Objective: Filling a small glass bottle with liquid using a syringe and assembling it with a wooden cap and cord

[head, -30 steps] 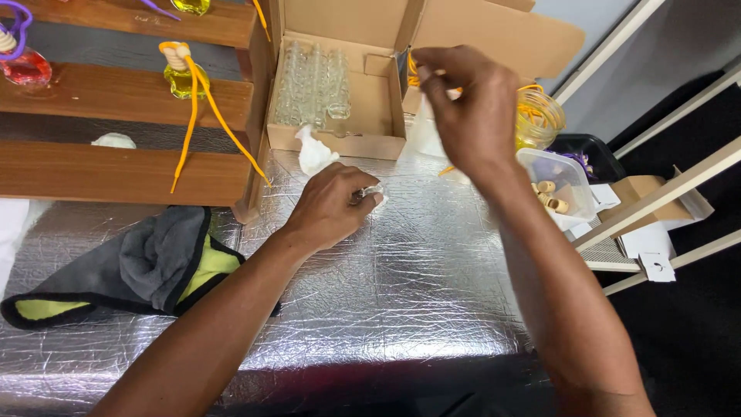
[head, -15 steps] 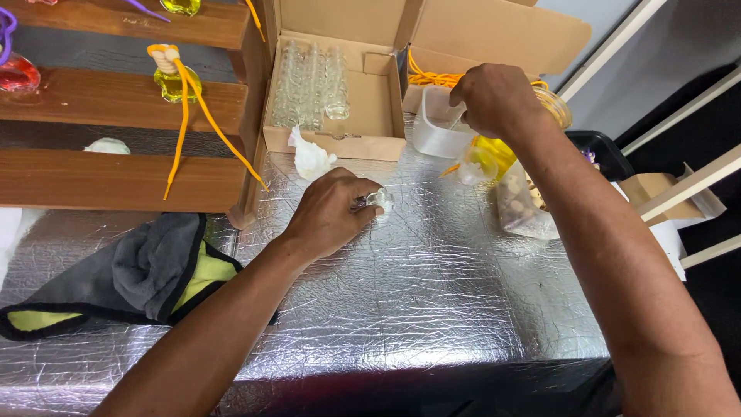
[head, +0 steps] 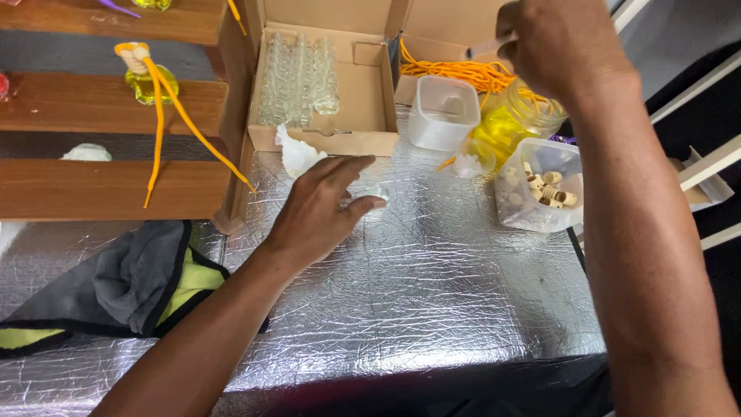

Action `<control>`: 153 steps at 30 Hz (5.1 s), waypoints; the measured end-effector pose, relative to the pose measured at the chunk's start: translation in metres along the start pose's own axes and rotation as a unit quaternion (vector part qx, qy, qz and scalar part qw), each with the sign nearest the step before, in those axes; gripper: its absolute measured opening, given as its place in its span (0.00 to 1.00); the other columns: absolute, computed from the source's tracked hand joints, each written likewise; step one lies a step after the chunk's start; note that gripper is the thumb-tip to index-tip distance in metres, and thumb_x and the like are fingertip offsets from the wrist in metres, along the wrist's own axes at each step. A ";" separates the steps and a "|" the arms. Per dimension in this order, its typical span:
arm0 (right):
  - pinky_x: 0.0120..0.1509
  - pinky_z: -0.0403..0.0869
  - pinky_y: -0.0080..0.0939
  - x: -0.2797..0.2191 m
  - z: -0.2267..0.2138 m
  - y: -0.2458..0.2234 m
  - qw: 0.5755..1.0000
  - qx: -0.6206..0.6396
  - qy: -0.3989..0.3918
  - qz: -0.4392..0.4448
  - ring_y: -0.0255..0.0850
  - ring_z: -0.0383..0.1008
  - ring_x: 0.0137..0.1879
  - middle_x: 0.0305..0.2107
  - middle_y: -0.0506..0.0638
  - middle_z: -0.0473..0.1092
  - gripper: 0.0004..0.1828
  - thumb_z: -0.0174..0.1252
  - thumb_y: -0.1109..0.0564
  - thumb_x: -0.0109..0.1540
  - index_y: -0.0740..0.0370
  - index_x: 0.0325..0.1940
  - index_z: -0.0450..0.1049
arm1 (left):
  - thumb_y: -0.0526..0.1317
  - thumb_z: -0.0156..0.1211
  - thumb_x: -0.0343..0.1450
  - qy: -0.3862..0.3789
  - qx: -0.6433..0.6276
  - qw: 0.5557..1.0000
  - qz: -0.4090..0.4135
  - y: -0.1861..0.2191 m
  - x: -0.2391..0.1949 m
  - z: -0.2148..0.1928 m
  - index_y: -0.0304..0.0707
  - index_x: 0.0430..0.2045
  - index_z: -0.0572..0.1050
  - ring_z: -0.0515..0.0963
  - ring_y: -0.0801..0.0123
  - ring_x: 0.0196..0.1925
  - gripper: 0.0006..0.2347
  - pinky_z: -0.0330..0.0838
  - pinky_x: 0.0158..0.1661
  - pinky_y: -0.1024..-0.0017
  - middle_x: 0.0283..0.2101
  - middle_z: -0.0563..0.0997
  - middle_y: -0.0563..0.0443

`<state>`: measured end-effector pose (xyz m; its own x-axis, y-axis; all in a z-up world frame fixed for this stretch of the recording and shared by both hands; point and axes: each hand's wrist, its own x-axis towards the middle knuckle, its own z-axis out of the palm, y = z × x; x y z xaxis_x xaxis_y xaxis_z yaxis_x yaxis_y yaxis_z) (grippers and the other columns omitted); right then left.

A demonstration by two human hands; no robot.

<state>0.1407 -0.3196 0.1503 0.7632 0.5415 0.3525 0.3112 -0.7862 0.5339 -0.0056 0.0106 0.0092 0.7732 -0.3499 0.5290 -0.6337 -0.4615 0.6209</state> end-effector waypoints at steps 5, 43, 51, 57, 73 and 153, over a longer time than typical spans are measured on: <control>0.30 0.67 0.57 -0.049 -0.043 0.022 0.964 0.208 0.019 0.166 0.53 0.74 0.39 0.39 0.53 0.78 0.10 0.59 0.59 0.69 0.57 0.51 0.84 | 0.31 0.63 0.76 0.128 0.120 0.956 0.237 0.058 0.010 -0.038 0.24 0.51 0.76 0.81 0.50 0.49 0.11 0.77 0.52 0.57 0.50 0.81 0.38; 0.35 0.73 0.36 -0.067 0.003 0.036 0.878 0.409 -0.079 0.236 0.37 0.80 0.25 0.20 0.52 0.77 0.12 0.73 0.52 0.62 0.60 0.34 0.78 | 0.57 0.77 0.57 -0.106 0.130 0.944 -0.285 0.092 0.261 0.168 0.55 0.27 0.85 0.73 0.54 0.63 0.14 0.50 0.68 0.39 0.45 0.85 0.52; 0.29 0.67 0.39 -0.069 0.018 0.037 0.890 0.398 -0.070 0.210 0.34 0.70 0.25 0.19 0.51 0.74 0.03 0.68 0.65 0.56 0.61 0.30 0.81 | 0.54 0.64 0.68 -0.122 0.141 0.941 -0.281 0.086 0.264 0.171 0.53 0.32 0.82 0.72 0.55 0.65 0.11 0.41 0.72 0.34 0.48 0.84 0.53; 0.33 0.67 0.37 -0.071 0.032 0.036 0.874 0.421 -0.090 0.226 0.33 0.71 0.30 0.26 0.47 0.75 0.04 0.66 0.66 0.59 0.60 0.36 0.80 | 0.51 0.67 0.62 -0.102 0.166 0.941 -0.278 0.084 0.261 0.173 0.61 0.35 0.81 0.72 0.59 0.65 0.11 0.39 0.72 0.30 0.47 0.84 0.59; 0.31 0.63 0.39 -0.110 0.069 0.090 0.890 0.379 -0.114 0.227 0.31 0.68 0.29 0.25 0.45 0.74 0.01 0.67 0.59 0.63 0.54 0.37 0.80 | 0.55 0.62 0.62 -0.079 0.210 0.935 -0.276 0.073 0.273 0.194 0.79 0.32 0.85 0.82 0.68 0.57 0.09 0.51 0.68 0.42 0.43 0.87 0.73; 0.38 0.78 0.44 -0.106 0.013 0.027 0.813 0.503 0.217 0.196 0.45 0.79 0.37 0.33 0.56 0.72 0.14 0.69 0.65 0.80 0.68 0.46 0.70 | 0.48 0.67 0.62 0.067 -0.047 0.992 -0.094 0.081 0.251 0.152 0.58 0.12 0.85 0.84 0.64 0.44 0.07 0.45 0.62 0.35 0.27 0.90 0.64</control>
<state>0.0757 -0.4022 0.1170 0.7114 0.0734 0.6989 0.5649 -0.6514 -0.5065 0.1408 -0.2388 0.1045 0.8712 -0.1502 0.4675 -0.4835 -0.4279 0.7636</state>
